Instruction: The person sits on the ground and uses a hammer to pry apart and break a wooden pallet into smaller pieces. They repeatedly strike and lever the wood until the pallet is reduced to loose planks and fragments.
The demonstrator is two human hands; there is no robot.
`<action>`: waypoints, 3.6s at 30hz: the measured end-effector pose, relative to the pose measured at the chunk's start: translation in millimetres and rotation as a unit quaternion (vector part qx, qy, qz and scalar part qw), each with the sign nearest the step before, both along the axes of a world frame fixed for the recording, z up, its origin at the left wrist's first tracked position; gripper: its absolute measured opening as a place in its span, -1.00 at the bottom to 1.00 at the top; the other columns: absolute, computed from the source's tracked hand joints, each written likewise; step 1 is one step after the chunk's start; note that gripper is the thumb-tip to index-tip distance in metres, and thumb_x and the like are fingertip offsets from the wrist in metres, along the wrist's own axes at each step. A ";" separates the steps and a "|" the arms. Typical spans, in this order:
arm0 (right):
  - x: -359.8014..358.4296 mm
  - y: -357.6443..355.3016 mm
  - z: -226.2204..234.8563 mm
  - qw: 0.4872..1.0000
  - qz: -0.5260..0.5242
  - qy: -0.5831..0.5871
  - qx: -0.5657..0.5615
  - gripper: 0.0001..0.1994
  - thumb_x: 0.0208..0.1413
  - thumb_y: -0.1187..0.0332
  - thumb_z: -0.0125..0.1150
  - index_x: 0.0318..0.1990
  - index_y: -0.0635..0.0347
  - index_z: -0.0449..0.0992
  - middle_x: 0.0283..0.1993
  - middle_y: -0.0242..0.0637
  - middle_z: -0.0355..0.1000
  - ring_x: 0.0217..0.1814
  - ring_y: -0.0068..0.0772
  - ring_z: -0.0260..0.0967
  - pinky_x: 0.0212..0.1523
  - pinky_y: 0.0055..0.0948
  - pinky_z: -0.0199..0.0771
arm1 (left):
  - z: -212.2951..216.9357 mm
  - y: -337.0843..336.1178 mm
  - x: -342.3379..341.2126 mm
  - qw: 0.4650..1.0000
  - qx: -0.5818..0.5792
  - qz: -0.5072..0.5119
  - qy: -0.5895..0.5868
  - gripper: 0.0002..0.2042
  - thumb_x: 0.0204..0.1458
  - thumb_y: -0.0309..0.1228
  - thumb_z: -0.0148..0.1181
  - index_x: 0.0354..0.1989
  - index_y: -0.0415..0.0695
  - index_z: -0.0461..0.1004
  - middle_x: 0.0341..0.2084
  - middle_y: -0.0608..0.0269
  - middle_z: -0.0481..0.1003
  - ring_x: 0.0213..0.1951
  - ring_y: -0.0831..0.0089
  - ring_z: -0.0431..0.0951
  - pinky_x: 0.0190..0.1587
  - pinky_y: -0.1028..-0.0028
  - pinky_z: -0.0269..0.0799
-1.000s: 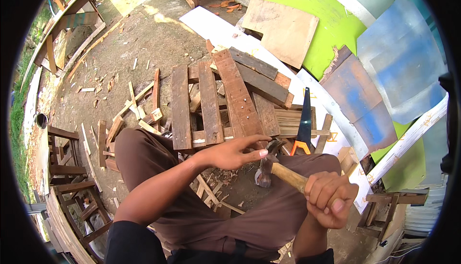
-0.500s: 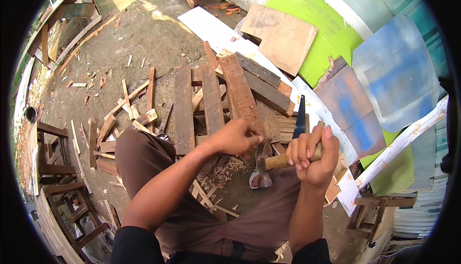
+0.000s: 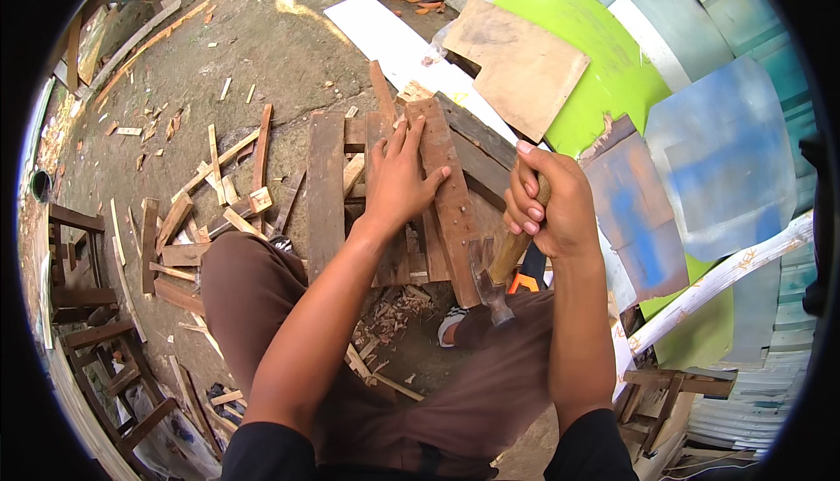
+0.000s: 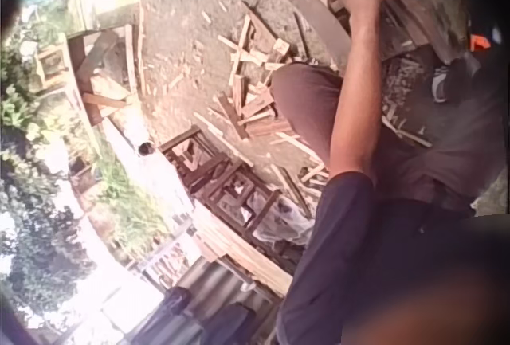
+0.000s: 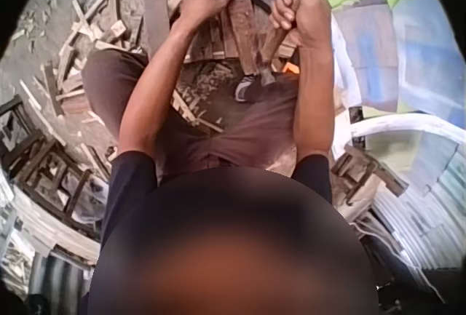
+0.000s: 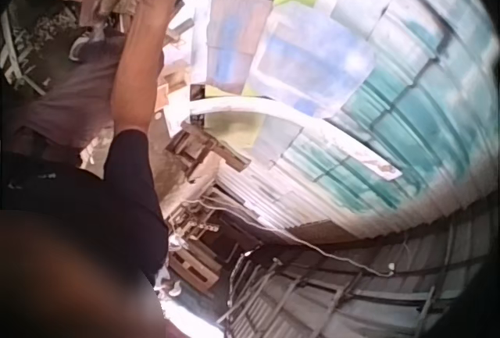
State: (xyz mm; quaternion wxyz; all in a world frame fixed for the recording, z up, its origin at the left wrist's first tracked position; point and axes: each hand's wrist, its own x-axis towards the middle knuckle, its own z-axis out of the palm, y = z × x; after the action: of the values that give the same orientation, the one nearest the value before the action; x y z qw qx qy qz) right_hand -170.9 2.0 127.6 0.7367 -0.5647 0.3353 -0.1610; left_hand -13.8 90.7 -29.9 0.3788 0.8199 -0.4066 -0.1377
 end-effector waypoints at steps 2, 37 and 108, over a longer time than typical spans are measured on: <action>10.6 -7.3 1.7 1.000 0.024 0.010 0.000 -0.53 0.39 0.17 0.08 -0.63 0.02 0.19 -0.81 -0.46 0.04 -0.84 -0.53 -0.04 -0.70 -0.40 0.15 | -0.2 -2.5 0.7 1.000 0.010 -0.006 0.006 -0.11 0.15 -0.11 0.38 0.60 0.12 -0.01 0.57 0.02 0.04 0.50 -0.26 0.03 0.48 -0.20 0.01; 25.2 0.8 -12.6 0.993 -0.029 -0.100 -0.057 -0.59 0.39 0.23 0.08 -0.55 0.04 0.18 -0.79 -0.50 0.01 -0.85 -0.64 -0.10 -0.79 -0.50 0.05 | 21.7 -14.8 4.0 0.996 0.074 -0.028 0.035 -0.11 0.12 -0.10 0.38 0.59 0.22 -0.01 0.59 0.10 0.00 0.51 -0.18 0.07 0.34 -0.50 -0.04; -118.7 181.3 -44.6 0.880 -0.038 -0.390 -0.267 -0.71 0.00 0.45 0.13 -0.67 0.17 0.19 -0.76 -0.36 0.17 -0.79 -0.42 0.11 -0.63 -0.36 0.32 | 68.0 83.5 -30.2 0.851 0.055 -0.522 0.004 -0.82 0.10 -0.49 0.29 -0.12 -0.19 0.67 -0.21 0.03 0.69 -0.13 0.01 0.68 -0.06 0.17 0.57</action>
State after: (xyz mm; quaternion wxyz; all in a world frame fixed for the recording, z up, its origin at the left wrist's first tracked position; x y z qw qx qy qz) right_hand -289.6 183.3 83.0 0.6222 -0.6184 -0.0139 -0.4799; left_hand -44.0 174.2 38.1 0.2075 0.5059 -0.7647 -0.3408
